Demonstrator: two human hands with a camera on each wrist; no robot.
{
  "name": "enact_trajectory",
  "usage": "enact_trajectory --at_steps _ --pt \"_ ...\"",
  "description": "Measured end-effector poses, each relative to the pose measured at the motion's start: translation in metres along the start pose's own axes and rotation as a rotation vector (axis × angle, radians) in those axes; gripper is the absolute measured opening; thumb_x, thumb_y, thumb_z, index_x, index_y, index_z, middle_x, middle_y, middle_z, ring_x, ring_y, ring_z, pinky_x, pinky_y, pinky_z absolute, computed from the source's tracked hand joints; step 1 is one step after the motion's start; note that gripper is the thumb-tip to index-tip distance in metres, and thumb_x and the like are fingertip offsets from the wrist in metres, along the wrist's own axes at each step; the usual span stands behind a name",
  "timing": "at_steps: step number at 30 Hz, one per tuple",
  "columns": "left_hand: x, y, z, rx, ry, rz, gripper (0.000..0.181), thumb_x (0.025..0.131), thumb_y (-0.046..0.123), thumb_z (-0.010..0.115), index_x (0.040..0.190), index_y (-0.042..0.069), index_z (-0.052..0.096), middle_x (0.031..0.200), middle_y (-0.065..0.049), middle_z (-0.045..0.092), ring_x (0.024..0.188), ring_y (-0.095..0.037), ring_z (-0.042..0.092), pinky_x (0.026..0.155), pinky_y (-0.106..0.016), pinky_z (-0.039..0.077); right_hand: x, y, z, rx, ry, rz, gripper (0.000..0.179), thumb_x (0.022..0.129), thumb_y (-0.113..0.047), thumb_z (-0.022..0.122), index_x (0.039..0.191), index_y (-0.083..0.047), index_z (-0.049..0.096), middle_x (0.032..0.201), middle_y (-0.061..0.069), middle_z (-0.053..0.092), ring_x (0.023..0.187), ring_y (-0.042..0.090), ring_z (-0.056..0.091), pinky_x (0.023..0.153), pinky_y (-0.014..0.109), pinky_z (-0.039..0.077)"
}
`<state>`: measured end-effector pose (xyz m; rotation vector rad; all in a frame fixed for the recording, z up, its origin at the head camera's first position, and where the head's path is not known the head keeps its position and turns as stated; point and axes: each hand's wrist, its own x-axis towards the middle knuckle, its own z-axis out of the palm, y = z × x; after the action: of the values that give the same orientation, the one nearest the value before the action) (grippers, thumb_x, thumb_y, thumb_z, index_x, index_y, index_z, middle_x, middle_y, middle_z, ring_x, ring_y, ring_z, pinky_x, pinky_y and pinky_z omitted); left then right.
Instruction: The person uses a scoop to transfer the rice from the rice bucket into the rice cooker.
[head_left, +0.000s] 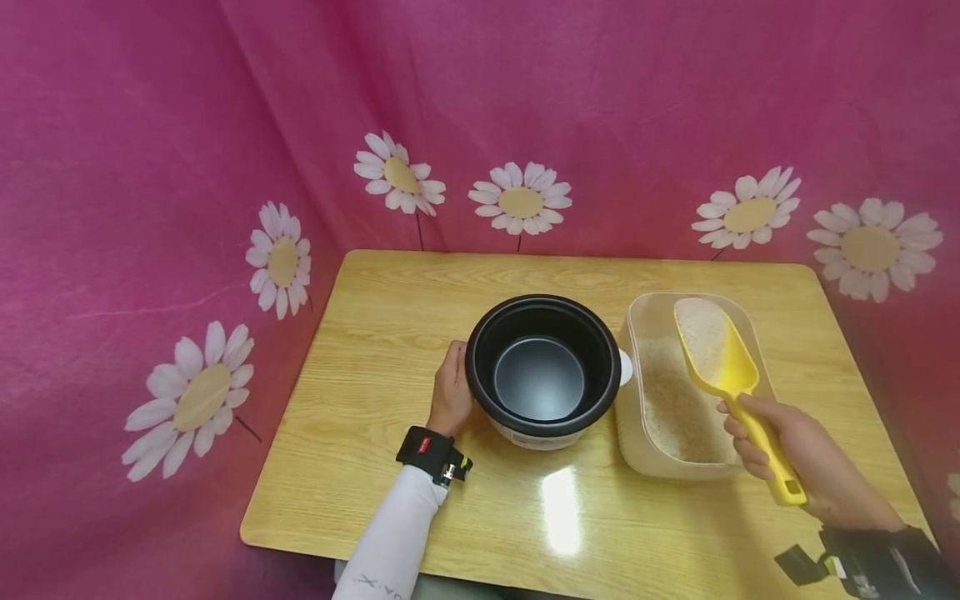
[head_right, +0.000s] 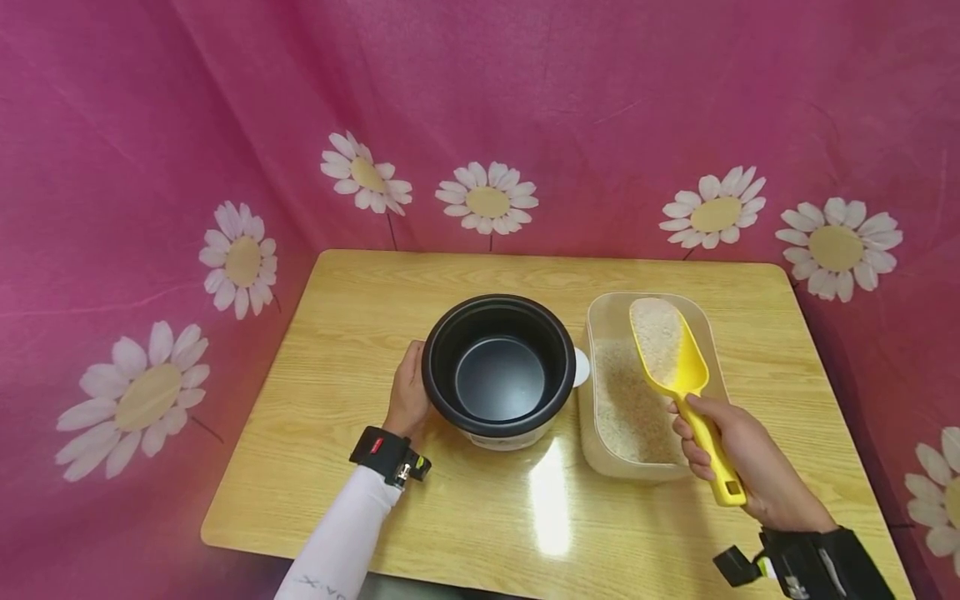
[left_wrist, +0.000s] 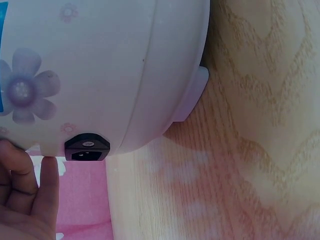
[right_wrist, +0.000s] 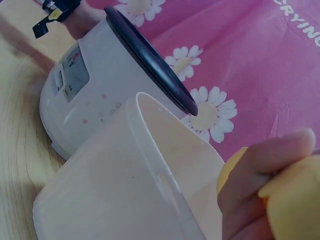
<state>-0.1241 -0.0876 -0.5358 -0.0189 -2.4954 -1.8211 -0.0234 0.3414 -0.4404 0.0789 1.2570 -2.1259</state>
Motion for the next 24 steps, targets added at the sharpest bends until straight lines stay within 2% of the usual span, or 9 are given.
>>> enact_trajectory --at_steps 7,11,24 --pt "0.0 0.001 0.0 0.01 0.007 0.007 0.035 0.114 0.031 0.033 0.117 0.007 0.058 0.102 -0.015 0.064 0.093 -0.021 0.055 0.082 -0.03 0.045 -0.004 0.001 0.006 0.031 -0.008 0.014 0.028 0.115 -0.029 0.025 0.121 -0.012 0.046 0.092 -0.007 0.066 0.065 0.003 0.058 0.055 0.019 0.051" --pt "0.0 0.001 0.001 0.006 0.003 0.004 0.035 0.114 0.031 0.033 0.118 0.007 0.058 0.103 -0.015 0.064 0.093 -0.021 0.055 0.082 -0.029 0.045 -0.004 0.0 0.013 0.039 -0.021 0.0 0.03 0.115 -0.027 0.024 0.12 -0.01 0.048 0.091 -0.006 0.065 0.063 0.004 0.054 0.054 0.019 0.05" --pt "0.0 0.0 -0.001 -0.002 -0.008 -0.009 0.036 0.114 0.034 0.033 0.118 0.008 0.058 0.102 -0.013 0.064 0.092 -0.02 0.055 0.08 -0.028 0.044 0.008 -0.006 0.05 -0.091 -0.049 -0.004 0.033 0.115 -0.025 0.025 0.118 -0.012 0.056 0.086 -0.009 0.063 0.061 0.003 0.052 0.051 0.017 0.046"
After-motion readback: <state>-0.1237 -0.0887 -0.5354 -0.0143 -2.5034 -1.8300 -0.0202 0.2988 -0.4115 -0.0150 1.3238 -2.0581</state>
